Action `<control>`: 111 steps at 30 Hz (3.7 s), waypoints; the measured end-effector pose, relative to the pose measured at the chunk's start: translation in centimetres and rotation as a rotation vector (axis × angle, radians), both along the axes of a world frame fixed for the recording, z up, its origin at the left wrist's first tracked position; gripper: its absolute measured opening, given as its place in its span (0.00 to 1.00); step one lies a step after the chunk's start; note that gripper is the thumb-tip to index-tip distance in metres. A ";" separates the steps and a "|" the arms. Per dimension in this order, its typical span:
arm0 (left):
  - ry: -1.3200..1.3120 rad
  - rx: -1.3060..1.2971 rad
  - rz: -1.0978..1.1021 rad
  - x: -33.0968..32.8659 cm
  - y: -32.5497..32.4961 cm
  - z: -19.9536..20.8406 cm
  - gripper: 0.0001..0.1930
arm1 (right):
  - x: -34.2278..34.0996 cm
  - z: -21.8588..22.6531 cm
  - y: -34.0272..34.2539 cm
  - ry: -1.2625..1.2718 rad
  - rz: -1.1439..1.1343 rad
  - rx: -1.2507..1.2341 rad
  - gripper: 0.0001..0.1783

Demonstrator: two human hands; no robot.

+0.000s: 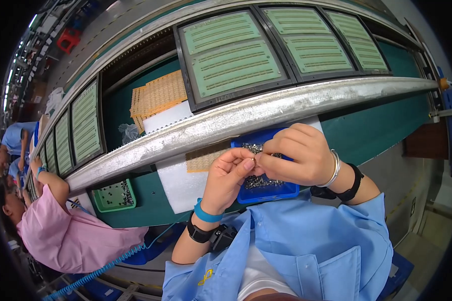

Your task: The person picks up small metal components from a blue bin by hand and places them into slots on a circuit board. This process is repeated multiple times before the person presses down on the board and slides it along the assembly line.

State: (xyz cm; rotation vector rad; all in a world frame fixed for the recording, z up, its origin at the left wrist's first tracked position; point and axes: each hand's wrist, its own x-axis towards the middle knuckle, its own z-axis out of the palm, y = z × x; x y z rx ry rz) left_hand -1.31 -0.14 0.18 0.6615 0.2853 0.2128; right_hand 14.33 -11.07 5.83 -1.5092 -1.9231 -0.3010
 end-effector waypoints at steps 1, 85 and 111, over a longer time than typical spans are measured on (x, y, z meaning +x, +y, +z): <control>-0.005 -0.001 0.007 0.3 -0.2 0.3 0.07 | -0.1 -0.2 0.2 -0.005 0.007 -0.001 0.13; 0.071 1.789 -0.079 3.2 -0.3 0.5 0.10 | 12.9 2.5 17.7 -0.069 -0.392 -0.372 0.09; -0.083 1.361 0.018 2.6 0.3 0.3 0.04 | 14.1 1.8 20.4 -0.294 -0.507 -0.447 0.09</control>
